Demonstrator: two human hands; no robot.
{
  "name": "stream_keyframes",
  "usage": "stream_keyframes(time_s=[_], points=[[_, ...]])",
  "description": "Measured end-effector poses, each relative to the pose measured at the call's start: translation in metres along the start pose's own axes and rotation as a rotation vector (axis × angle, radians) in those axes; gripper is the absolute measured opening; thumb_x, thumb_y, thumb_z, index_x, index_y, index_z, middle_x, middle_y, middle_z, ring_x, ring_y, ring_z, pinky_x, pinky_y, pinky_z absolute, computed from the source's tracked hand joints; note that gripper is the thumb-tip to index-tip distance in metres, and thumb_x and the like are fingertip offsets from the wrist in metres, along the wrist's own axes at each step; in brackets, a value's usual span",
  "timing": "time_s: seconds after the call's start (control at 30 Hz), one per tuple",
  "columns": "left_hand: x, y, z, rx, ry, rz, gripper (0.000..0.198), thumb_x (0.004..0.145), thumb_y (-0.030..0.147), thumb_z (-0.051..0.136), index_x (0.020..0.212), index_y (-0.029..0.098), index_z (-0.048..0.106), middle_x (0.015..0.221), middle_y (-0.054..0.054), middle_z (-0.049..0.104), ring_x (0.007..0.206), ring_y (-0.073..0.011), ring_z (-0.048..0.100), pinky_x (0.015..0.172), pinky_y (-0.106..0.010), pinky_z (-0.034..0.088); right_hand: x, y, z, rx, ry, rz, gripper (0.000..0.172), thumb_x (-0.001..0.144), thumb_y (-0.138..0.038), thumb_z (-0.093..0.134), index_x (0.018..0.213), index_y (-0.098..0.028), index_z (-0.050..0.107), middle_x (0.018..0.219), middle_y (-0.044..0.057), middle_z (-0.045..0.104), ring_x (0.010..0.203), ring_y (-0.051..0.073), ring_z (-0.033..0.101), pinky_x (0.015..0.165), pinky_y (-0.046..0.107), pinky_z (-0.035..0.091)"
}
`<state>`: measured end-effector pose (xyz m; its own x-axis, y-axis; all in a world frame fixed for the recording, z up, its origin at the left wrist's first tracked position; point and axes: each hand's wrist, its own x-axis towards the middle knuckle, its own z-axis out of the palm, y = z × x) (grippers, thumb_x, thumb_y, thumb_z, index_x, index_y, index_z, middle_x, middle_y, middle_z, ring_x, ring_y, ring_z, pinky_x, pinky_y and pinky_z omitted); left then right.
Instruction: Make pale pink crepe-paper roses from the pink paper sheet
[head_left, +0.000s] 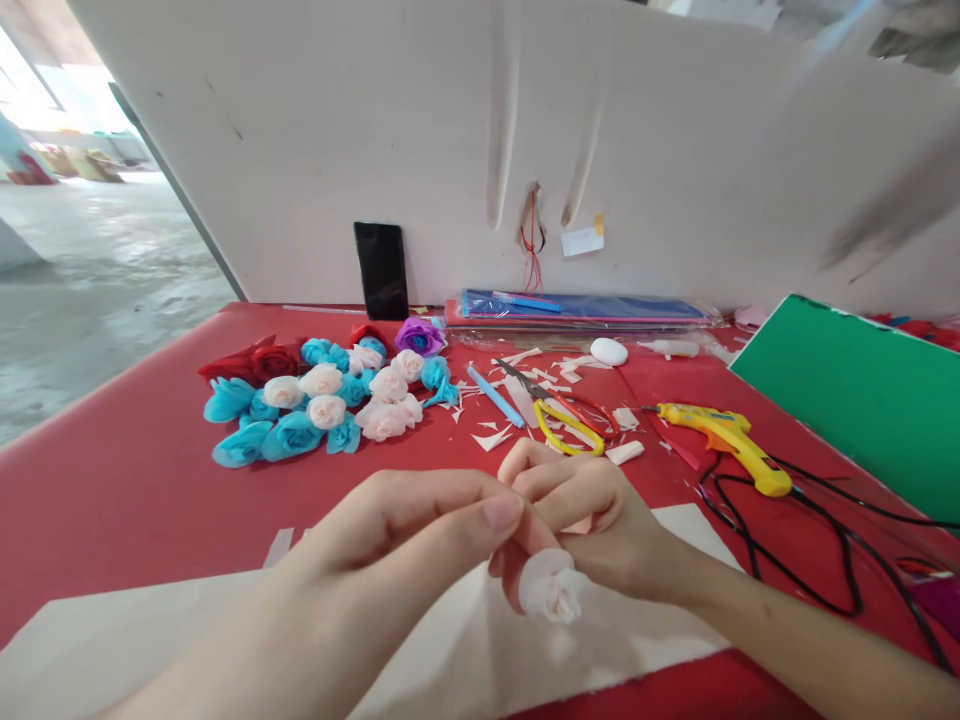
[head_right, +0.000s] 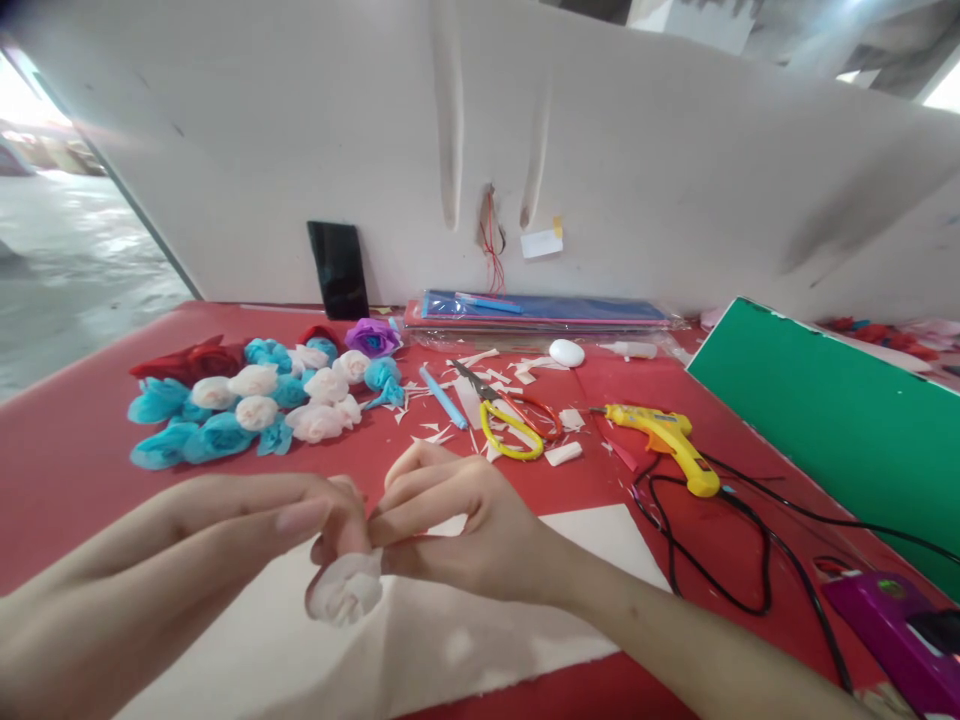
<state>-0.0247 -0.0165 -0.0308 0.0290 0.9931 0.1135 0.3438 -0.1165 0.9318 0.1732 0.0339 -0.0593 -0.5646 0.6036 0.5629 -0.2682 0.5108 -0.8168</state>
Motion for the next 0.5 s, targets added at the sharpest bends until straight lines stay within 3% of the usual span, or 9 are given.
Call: stream_keyframes(time_s=[0.1,0.2,0.27,0.4,0.5], points=[[-0.002,-0.003,-0.001,0.008,0.043,0.006,0.033,0.078,0.064,0.070,0.069,0.035,0.081,0.075,0.006,0.081,0.069,-0.0188,0.076,0.059,-0.019,0.059,-0.001,-0.001,-0.001,0.003,-0.012,0.026,0.026,0.095,-0.035,0.071,0.076,-0.020,0.081,0.067,0.005,0.069,0.076,0.016,0.055,0.071,0.030,0.050],[0.002,0.008,-0.001,0.039,-0.137,0.053,0.038,0.086,0.059,0.064,0.060,0.036,0.078,0.062,0.009,0.076,0.057,-0.0141,0.072,0.055,-0.015,0.056,0.000,-0.001,-0.003,0.000,-0.034,0.027,0.029,0.096,-0.034,0.069,0.073,-0.019,0.080,0.064,0.004,0.068,0.074,0.015,0.054,0.069,0.029,0.050],[0.004,0.017,-0.002,0.028,-0.213,0.043,0.039,0.089,0.057,0.060,0.061,0.036,0.078,0.064,0.009,0.077,0.060,-0.0141,0.072,0.055,-0.014,0.054,0.000,-0.001,-0.004,-0.008,-0.048,0.028,0.030,0.097,-0.033,0.068,0.073,-0.019,0.080,0.063,0.004,0.068,0.073,0.015,0.054,0.069,0.029,0.049],[0.007,0.026,-0.004,0.007,-0.214,-0.005,0.031,0.085,0.052,0.065,0.062,0.035,0.077,0.065,0.010,0.076,0.062,-0.0130,0.068,0.057,-0.013,0.052,0.003,-0.003,-0.006,-0.032,-0.055,0.035,0.032,0.096,-0.034,0.069,0.070,-0.016,0.078,0.061,0.005,0.069,0.071,0.015,0.053,0.066,0.028,0.049],[0.010,0.026,-0.007,-0.006,-0.299,0.007,0.028,0.085,0.046,0.068,0.062,0.033,0.074,0.060,0.010,0.070,0.058,-0.0103,0.062,0.057,-0.010,0.049,0.005,-0.009,-0.006,-0.051,-0.056,0.063,0.038,0.095,-0.037,0.070,0.065,-0.015,0.076,0.058,0.006,0.069,0.068,0.015,0.053,0.065,0.027,0.049]])
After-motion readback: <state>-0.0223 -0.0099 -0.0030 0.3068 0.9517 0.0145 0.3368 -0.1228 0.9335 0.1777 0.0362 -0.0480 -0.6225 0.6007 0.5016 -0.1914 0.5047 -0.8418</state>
